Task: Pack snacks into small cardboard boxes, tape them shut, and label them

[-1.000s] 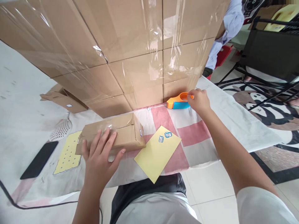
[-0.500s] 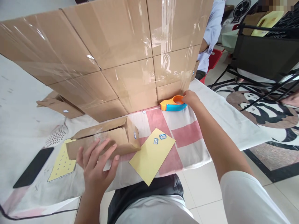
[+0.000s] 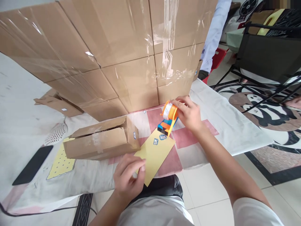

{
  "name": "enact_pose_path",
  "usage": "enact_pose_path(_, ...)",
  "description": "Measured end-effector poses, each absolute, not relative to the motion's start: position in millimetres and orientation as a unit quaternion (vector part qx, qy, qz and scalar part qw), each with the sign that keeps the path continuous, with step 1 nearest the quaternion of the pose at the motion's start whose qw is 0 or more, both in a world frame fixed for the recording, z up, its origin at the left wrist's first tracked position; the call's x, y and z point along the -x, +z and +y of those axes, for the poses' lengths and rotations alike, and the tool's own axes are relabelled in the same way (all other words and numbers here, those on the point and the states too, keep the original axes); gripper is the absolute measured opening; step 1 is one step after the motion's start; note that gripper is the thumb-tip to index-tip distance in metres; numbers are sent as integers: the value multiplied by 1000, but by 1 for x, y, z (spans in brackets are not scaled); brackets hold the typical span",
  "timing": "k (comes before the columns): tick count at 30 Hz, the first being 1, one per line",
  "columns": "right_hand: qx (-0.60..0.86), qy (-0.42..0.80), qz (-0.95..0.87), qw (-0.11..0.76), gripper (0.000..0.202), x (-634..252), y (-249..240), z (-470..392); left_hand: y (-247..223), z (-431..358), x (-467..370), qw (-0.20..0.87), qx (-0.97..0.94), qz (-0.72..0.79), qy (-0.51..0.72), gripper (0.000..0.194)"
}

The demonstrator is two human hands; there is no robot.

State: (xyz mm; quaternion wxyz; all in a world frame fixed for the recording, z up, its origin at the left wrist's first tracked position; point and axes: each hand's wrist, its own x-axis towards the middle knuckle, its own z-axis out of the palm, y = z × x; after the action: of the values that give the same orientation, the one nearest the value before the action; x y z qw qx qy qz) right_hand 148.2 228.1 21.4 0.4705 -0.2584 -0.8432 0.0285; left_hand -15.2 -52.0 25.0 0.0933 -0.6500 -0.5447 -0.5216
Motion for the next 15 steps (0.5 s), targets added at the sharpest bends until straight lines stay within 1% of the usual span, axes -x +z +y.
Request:
enact_pose_path(2,200,18,-839,505,33,-144,26,217,24,-37,9,2,606,-591,-533,30)
enact_pose_path(3,183,14,-836,517,30,-142,29,212,23,-29,7,-50,577,-623,-526,36)
enact_pose_path(5,180,1,-823,539,24,-137,35,201,23,-16,8,-148,531,-671,-496,60)
enact_pose_path(7,203,-2,-804,560,23,-131,39,188,22,-5,11,-211,514,-676,-484,88)
enact_pose_path(9,211,34,-784,583,24,-126,42,174,22,4,14,-261,501,-651,-508,105)
enact_pose_path(10,204,71,-773,597,24,-123,42,168,21,8,15,-296,487,-629,-528,109)
enact_pose_path(12,177,176,-745,618,27,-117,41,158,20,13,15,-388,451,-565,-572,112)
enact_pose_path(13,170,241,-730,616,29,-115,41,154,18,15,15,-431,435,-526,-590,112)
enact_pose_path(15,173,394,-695,576,26,-111,40,153,14,16,15,-479,413,-465,-619,109)
